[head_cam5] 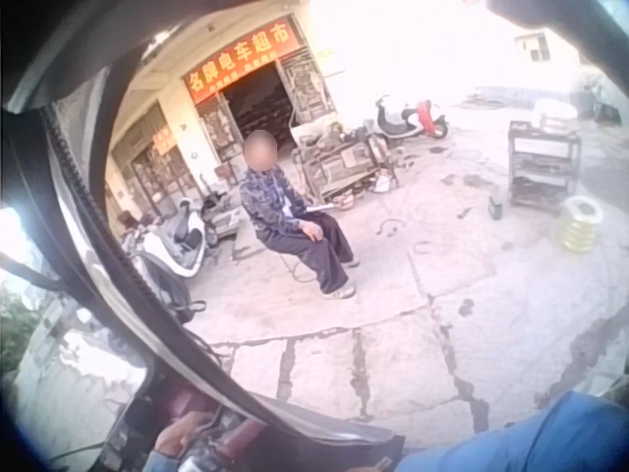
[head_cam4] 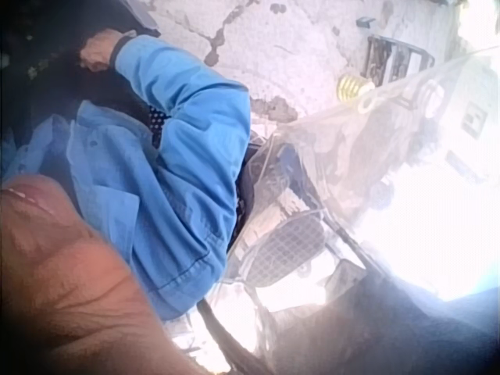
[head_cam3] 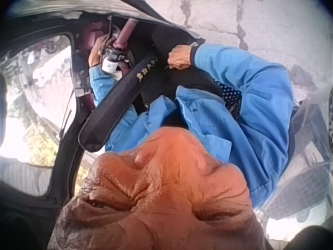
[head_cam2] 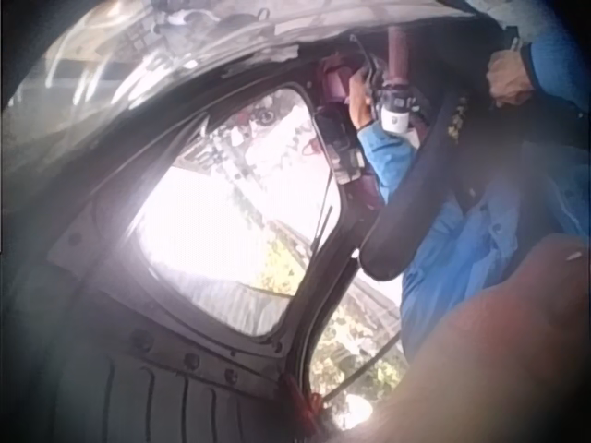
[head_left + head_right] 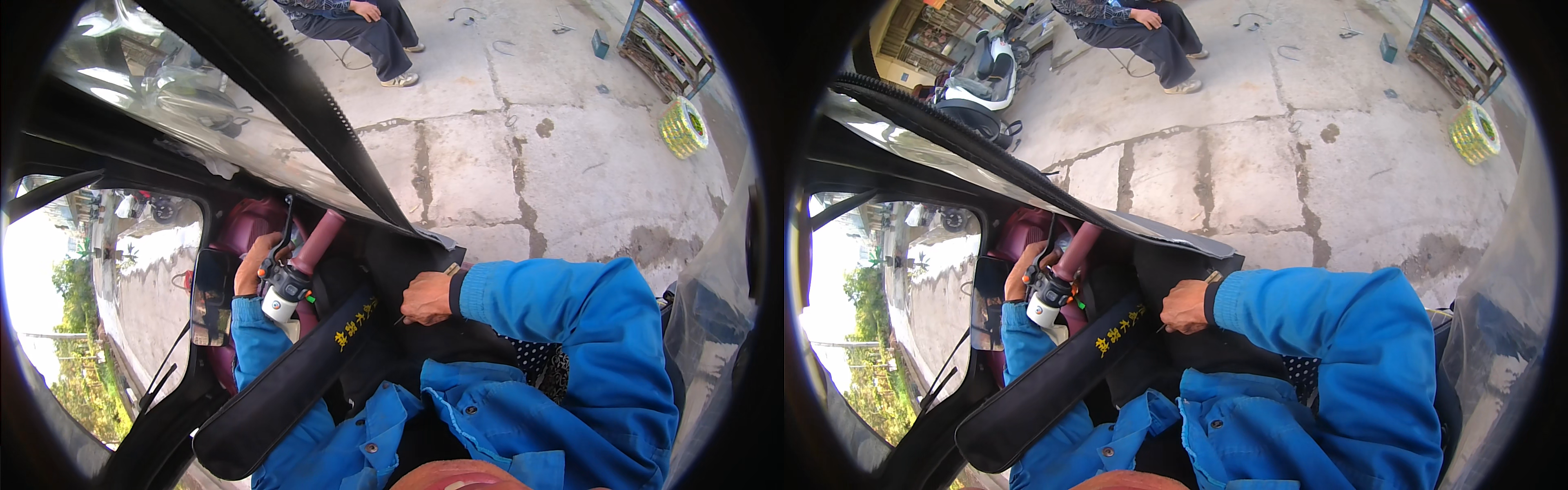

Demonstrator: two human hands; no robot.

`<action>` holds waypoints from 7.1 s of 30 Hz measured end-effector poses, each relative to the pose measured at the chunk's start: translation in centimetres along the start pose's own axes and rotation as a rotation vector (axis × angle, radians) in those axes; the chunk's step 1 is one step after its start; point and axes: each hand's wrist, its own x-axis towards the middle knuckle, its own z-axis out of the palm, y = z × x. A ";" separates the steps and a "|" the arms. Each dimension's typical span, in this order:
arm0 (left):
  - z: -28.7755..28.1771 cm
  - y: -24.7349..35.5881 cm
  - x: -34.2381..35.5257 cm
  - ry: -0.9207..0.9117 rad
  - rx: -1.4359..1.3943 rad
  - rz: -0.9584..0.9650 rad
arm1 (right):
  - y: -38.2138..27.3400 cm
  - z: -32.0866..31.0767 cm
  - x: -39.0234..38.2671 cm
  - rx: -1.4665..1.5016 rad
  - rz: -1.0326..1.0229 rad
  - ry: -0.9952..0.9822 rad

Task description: The person sews a black fabric enclosure attached to a scooter using a needle and thread. They repeatedly pull the needle through the fabric along the edge, securing the enclosure to the vehicle frame.

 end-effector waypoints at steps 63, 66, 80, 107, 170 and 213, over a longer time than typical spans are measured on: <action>0.3 -3.9 1.9 -0.184 -0.253 -0.255 | -0.3 -1.0 1.3 0.057 0.011 -0.060; 0.6 -4.3 1.8 -0.152 -0.296 -0.227 | -0.3 -0.8 1.4 0.052 0.011 -0.061; 0.0 -3.5 1.9 -0.201 -0.203 -0.239 | 0.5 -0.1 1.1 -0.012 -0.011 -0.042; 1.3 -2.2 -0.9 0.007 -0.464 -0.160 | 6.0 -6.3 -5.7 0.116 1.003 1.228; 0.8 -6.9 3.1 -0.234 -0.308 -0.209 | 4.9 -9.5 -0.4 0.505 0.760 1.163; 2.7 -7.9 0.0 0.086 -0.339 0.025 | 4.8 -8.2 -0.8 0.263 0.577 0.968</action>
